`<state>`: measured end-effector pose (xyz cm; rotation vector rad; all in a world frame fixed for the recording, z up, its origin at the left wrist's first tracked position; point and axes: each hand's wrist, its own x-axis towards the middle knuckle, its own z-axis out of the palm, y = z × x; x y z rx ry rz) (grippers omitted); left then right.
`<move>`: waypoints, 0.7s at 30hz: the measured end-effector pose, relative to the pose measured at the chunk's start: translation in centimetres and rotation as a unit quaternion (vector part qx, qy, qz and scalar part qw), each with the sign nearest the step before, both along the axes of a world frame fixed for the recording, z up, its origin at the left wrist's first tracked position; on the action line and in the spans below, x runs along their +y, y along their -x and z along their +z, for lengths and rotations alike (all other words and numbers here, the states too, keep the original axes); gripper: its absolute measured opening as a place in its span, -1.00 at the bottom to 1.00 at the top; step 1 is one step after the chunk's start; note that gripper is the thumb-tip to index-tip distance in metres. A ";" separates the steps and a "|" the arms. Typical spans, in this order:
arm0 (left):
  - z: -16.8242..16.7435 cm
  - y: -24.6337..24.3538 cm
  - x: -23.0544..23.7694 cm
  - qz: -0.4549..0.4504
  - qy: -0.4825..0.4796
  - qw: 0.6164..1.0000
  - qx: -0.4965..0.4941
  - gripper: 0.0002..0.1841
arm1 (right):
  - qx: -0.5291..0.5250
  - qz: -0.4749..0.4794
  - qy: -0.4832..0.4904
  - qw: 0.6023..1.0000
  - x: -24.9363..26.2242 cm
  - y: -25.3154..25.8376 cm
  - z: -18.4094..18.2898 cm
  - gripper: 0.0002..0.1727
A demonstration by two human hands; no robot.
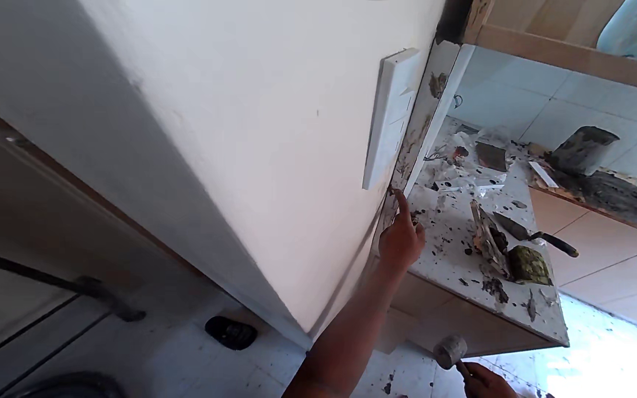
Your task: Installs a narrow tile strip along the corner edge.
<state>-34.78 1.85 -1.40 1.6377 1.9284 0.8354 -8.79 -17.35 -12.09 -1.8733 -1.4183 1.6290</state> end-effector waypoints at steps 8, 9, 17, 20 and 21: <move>-0.5 0.2 -0.4 -0.022 0.000 1.000 0.016 0.01 | 0.011 0.013 -0.003 1.000 -0.2 0.2 -0.5 -0.68; -0.7 0.4 -0.5 -0.021 -0.008 1.000 0.004 0.00 | 0.011 0.014 -0.003 1.000 -0.3 0.3 -0.4 -0.67; -0.4 1.4 -0.1 0.001 -0.017 1.000 0.013 0.02 | -0.020 0.031 -0.011 0.999 -1.0 0.2 -0.4 -0.66; -0.2 1.0 -0.1 -0.003 -0.007 1.000 0.027 0.04 | -0.012 0.025 -0.003 1.000 -1.2 0.1 -0.7 -0.67; -0.2 0.9 -0.2 -0.005 -0.004 1.000 0.029 0.04 | -0.009 0.024 -0.002 1.000 -1.3 0.1 -0.8 -0.68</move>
